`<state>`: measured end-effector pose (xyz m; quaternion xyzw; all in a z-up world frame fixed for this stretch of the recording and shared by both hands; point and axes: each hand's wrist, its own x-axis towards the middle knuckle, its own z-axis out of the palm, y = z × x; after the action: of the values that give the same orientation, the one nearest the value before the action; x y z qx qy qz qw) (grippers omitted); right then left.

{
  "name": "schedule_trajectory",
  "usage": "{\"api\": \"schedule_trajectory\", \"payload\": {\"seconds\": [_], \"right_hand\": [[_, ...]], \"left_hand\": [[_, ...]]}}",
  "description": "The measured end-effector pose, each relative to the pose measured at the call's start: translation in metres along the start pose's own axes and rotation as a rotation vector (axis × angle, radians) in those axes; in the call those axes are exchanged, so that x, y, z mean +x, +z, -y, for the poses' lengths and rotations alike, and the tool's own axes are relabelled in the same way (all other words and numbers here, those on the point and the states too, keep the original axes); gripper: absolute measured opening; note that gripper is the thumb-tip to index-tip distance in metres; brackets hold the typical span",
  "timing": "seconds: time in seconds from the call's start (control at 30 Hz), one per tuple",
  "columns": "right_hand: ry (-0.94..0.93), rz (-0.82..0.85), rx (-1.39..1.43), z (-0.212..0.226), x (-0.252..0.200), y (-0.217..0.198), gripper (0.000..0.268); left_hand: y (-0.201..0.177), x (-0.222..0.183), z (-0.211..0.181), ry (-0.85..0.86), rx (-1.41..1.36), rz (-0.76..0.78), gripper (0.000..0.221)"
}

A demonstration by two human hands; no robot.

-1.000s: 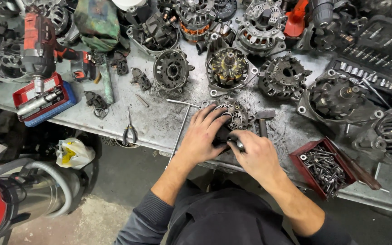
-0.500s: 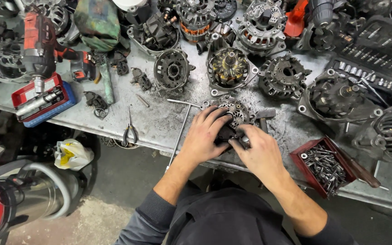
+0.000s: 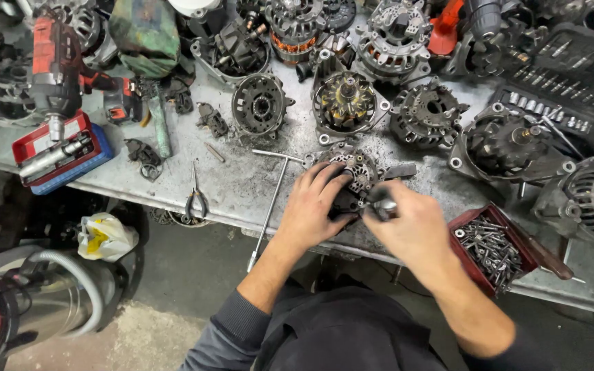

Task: Repairing and reassembling several car alternators on a cluttered workbench.

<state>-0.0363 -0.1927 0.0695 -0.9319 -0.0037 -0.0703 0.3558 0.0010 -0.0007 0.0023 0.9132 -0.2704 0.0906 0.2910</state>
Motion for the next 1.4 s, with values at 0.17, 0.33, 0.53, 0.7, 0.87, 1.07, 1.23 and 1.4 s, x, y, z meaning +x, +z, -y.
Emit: {"api": "schedule_trajectory", "payload": {"seconds": [0.17,0.33,0.53,0.7,0.87,1.07,1.23,1.4], "right_hand": [[0.16,-0.129,-0.014,-0.042,-0.014,-0.072,0.038],[0.463,-0.186,-0.194,-0.14,-0.047,-0.098,0.032],[0.471,-0.091,-0.29,-0.153,-0.059,-0.101,0.039],[0.685,-0.507,0.896,-0.185,-0.072,-0.153,0.016],[0.164,-0.477,0.437,-0.215,-0.055,-0.142,0.021],[-0.169,-0.289,-0.042,-0.112,-0.03,-0.086,0.028],[-0.408,-0.267,-0.342,-0.12,-0.046,-0.028,0.045],[-0.322,-0.181,-0.576,-0.125,-0.063,0.013,0.033]], "left_hand": [[-0.017,-0.009,-0.001,-0.01,-0.079,-0.016,0.078],[-0.027,-0.022,0.012,-0.085,-0.308,-0.088,0.077],[-0.023,-0.028,0.022,-0.177,-0.368,-0.157,0.063],[-0.027,-0.023,0.031,-0.277,-0.558,-0.073,0.046],[-0.024,-0.025,0.034,-0.231,-0.517,-0.085,0.036],[-0.023,-0.025,0.028,-0.187,-0.506,-0.105,0.034],[-0.031,-0.025,0.021,-0.216,-0.574,-0.022,0.038],[-0.026,-0.031,0.027,-0.164,-0.551,-0.038,0.036]]}}
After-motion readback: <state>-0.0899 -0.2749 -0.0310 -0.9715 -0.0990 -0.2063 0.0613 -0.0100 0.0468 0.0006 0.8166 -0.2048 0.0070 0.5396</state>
